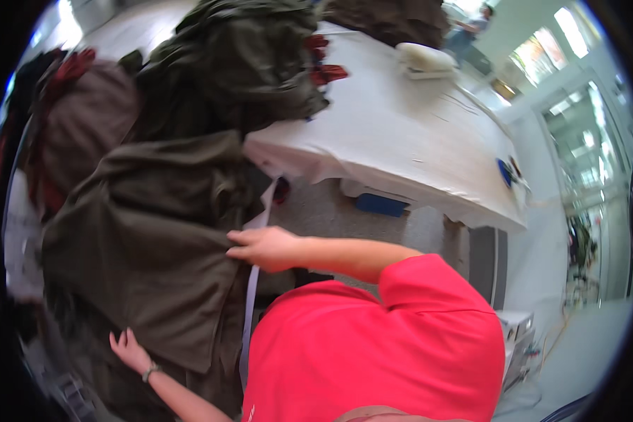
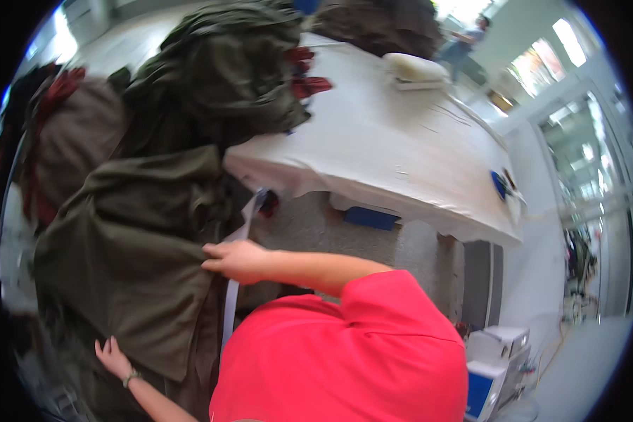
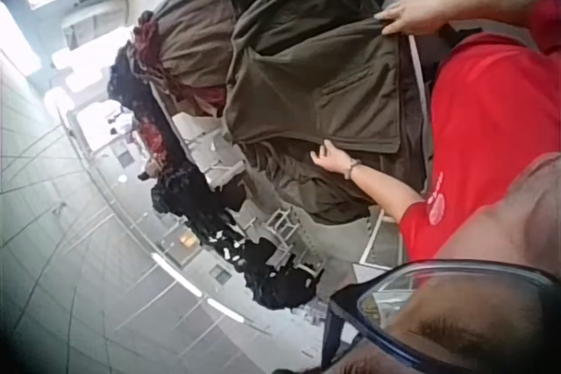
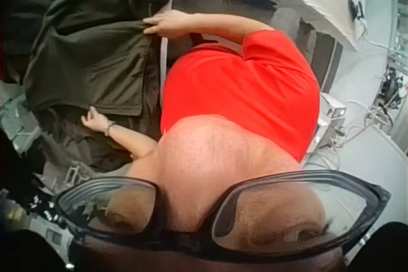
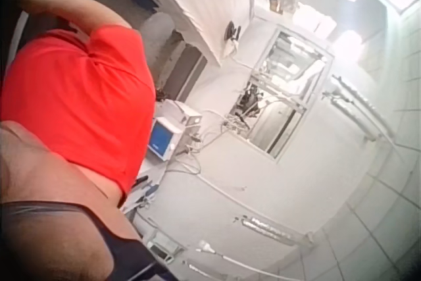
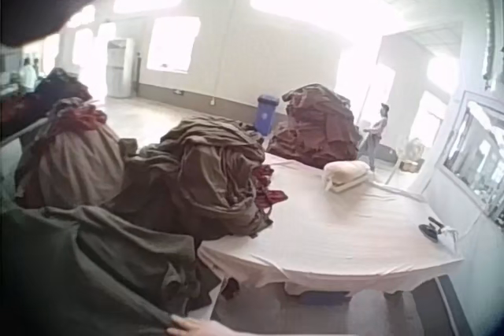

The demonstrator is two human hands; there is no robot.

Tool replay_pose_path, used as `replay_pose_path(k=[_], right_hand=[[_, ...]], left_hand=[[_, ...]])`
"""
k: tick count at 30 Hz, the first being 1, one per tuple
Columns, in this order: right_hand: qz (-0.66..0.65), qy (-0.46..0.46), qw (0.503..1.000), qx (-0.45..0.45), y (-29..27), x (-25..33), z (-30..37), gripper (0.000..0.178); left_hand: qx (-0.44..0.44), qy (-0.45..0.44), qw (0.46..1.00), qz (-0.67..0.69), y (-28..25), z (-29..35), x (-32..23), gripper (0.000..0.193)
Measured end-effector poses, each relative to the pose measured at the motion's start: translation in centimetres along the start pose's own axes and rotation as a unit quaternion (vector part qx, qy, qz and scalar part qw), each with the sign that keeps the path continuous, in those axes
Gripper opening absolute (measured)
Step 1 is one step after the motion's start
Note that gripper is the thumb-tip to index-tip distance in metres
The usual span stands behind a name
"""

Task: Ironing green jackets on an industrial steam table and folding them.

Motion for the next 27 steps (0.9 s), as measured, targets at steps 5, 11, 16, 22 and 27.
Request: replay_pose_path(k=[5,11,16,22,27], right_hand=[[-0.035,-0.007,0.998,-0.049,-5.0,1.1,-2.8,0.04],[-0.187,-0.115,0.973,0.072,-2.9,14.3,-17.0,0.031],[-0.045,-0.276,0.941,0.189,7.5,30.3,-28.3,0.044],[0.062,-0.092,0.946,0.303,22.0,41.9,-38.3,0.07],[0.297,-0.191,0.904,0.243,27.5,45.4,-40.9,0.073]], left_hand=[[-0.086,0.079,0.993,0.016,-8.7,11.6,-1.2,0.055],[-0.327,-0.18,0.897,-0.235,-20.7,30.2,11.3,0.064],[-0.279,-0.475,0.727,0.41,-12.0,41.0,25.2,0.059],[-0.216,-0.417,0.724,0.505,-10.8,38.6,28.4,0.053],[-0.33,-0.368,0.821,0.287,-16.5,37.2,27.8,0.051]])
Point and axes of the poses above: each hand's wrist, its own z-axis away from the middle knuckle, its own y-axis out of the palm, x = y × z, the point moved 10 cm from there along -z, towards the middle knuckle, and after that the axes turned 4 degrees about x, right-handed, at the moved point
